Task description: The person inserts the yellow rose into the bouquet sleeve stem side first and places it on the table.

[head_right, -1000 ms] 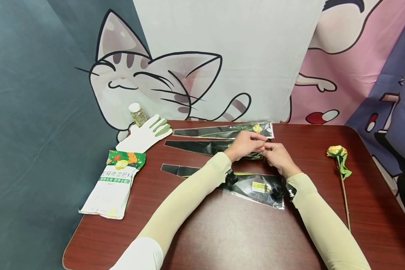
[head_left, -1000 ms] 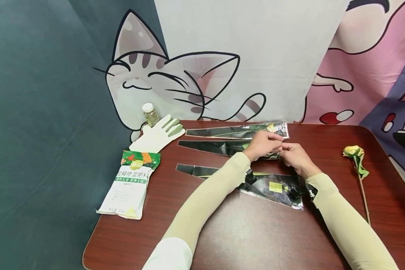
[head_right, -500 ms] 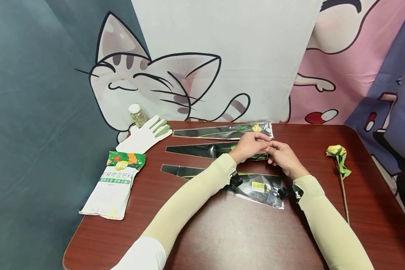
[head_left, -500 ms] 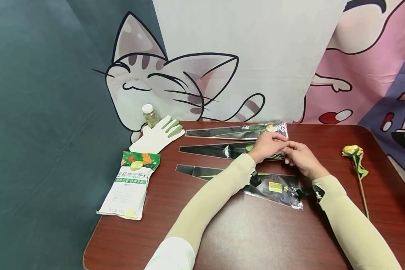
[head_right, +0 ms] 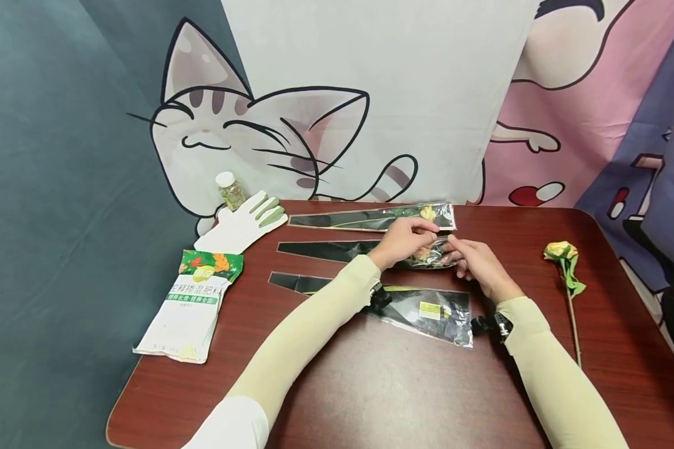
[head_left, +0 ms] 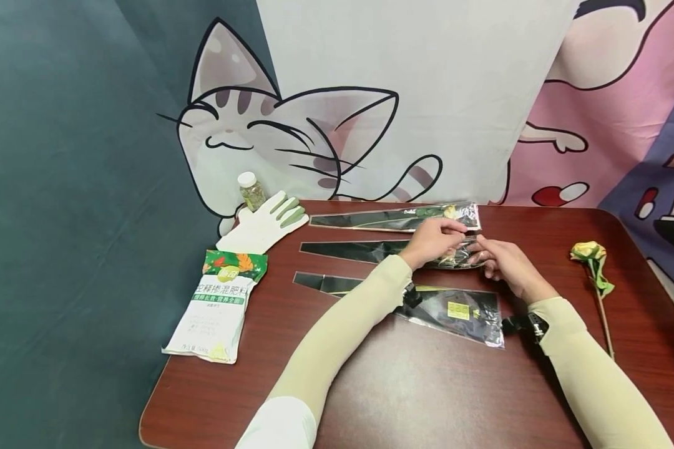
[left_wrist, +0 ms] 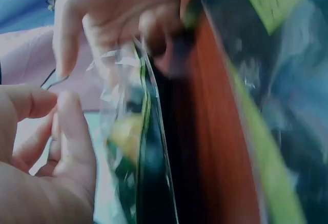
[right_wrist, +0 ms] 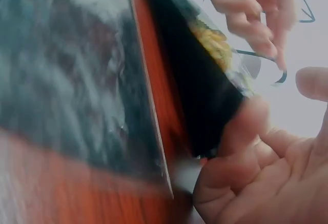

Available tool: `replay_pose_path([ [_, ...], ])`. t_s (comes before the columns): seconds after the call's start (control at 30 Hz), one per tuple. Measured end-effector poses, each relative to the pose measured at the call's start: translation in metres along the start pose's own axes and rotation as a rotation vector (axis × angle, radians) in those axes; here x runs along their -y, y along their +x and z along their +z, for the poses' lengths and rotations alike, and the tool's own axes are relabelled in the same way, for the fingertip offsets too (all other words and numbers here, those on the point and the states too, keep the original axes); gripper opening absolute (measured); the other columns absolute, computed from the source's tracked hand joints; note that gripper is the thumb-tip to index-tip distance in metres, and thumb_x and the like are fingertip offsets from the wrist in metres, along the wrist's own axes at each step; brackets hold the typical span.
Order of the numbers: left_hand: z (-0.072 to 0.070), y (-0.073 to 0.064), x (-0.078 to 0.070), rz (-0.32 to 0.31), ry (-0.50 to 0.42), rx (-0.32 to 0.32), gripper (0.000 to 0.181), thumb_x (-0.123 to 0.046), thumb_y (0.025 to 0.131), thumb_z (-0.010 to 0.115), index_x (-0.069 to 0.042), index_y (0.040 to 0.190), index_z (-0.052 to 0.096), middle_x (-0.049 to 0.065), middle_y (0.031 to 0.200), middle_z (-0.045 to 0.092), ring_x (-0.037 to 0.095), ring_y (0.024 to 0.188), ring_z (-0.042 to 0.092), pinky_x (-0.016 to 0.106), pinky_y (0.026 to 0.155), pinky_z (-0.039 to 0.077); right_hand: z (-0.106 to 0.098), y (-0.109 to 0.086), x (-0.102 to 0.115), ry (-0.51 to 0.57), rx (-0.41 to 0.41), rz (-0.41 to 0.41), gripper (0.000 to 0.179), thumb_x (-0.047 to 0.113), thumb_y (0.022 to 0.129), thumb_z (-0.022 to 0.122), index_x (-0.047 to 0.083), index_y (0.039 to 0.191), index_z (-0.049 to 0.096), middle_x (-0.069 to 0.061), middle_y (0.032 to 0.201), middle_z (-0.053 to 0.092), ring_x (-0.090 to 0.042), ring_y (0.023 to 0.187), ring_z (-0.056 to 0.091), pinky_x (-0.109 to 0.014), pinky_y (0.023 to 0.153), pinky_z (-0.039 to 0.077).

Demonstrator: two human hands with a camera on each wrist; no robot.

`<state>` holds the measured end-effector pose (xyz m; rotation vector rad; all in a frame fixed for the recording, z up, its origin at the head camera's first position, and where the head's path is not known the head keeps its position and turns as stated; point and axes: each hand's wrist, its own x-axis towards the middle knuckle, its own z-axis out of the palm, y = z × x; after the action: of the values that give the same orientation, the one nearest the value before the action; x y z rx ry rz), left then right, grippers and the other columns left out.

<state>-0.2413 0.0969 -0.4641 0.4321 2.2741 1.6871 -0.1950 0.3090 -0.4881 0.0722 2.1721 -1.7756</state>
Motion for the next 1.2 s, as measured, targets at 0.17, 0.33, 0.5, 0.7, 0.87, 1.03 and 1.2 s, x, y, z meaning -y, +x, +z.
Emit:
replay_pose_path([
  [0.17, -0.033, -0.004, 0.008, 0.114, 0.443, 0.036, 0.025, -0.026, 0.099, 0.076, -0.020, 0.123, 0.080, -0.007, 0.110, 0.077, 0.003, 0.097, 0.068, 0.014, 0.082, 0.052, 0.000, 0.003, -0.002, -0.070, -0.088, -0.021, 0.063, 0.055, 0.108, 0.053, -0.003, 0.131, 0.063, 0.014, 0.073, 0.068, -0.003, 0.050, 0.041, -0.029, 0.045, 0.032],
  [0.33, -0.054, -0.009, 0.017, 0.095, 0.652, 0.125, 0.040, -0.033, 0.095, 0.081, -0.022, 0.133, 0.074, -0.003, 0.129, 0.073, 0.011, 0.120, 0.066, 0.023, 0.100, 0.053, 0.003, 0.006, -0.001, -0.127, -0.179, -0.056, 0.065, 0.057, 0.104, 0.061, -0.004, 0.127, 0.066, 0.015, 0.072, 0.070, -0.003, 0.045, 0.039, -0.028, 0.041, 0.032],
  [0.5, -0.062, -0.014, 0.025, 0.054, 0.754, 0.160, 0.047, -0.036, 0.095, 0.082, -0.024, 0.139, 0.070, -0.003, 0.135, 0.070, 0.014, 0.126, 0.062, 0.030, 0.104, 0.054, 0.009, 0.008, -0.005, -0.210, -0.273, -0.108, 0.061, 0.053, 0.102, 0.067, -0.005, 0.122, 0.071, 0.016, 0.071, 0.072, -0.003, 0.046, 0.044, -0.028, 0.041, 0.038],
  [0.7, -0.065, -0.018, 0.032, 0.031, 0.764, 0.148, 0.049, -0.036, 0.095, 0.082, -0.024, 0.140, 0.069, -0.001, 0.136, 0.069, 0.015, 0.127, 0.061, 0.033, 0.106, 0.053, 0.015, 0.010, -0.008, -0.142, -0.314, -0.158, 0.045, 0.035, 0.105, 0.067, -0.006, 0.123, 0.071, 0.018, 0.072, 0.074, -0.003, 0.050, 0.052, -0.025, 0.048, 0.048],
  [0.87, -0.067, -0.019, 0.034, 0.018, 0.772, 0.149, 0.050, -0.036, 0.095, 0.082, -0.022, 0.141, 0.068, 0.001, 0.137, 0.068, 0.017, 0.129, 0.061, 0.034, 0.109, 0.053, 0.013, 0.007, -0.006, 0.114, -0.276, -0.143, 0.020, 0.022, 0.106, 0.066, 0.005, 0.105, 0.076, 0.014, 0.069, 0.070, -0.004, 0.048, 0.045, -0.024, 0.044, 0.038],
  [1.03, -0.069, -0.020, 0.037, 0.017, 0.790, 0.162, 0.050, -0.036, 0.096, 0.081, -0.020, 0.142, 0.068, 0.002, 0.139, 0.070, 0.017, 0.131, 0.062, 0.033, 0.111, 0.052, 0.008, 0.005, -0.004, 0.414, -0.208, -0.060, 0.023, 0.014, 0.106, 0.063, 0.016, 0.089, 0.078, 0.008, 0.067, 0.072, -0.006, 0.044, 0.038, -0.030, 0.048, 0.024],
  [1.2, -0.068, -0.019, 0.038, 0.016, 0.795, 0.150, 0.052, -0.038, 0.095, 0.082, -0.020, 0.141, 0.069, 0.001, 0.139, 0.070, 0.017, 0.131, 0.063, 0.033, 0.110, 0.052, 0.006, 0.004, -0.001, 0.382, -0.195, -0.020, 0.019, 0.026, 0.106, 0.066, 0.019, 0.092, 0.077, 0.007, 0.075, 0.077, -0.004, 0.046, 0.040, -0.027, 0.047, 0.026],
])
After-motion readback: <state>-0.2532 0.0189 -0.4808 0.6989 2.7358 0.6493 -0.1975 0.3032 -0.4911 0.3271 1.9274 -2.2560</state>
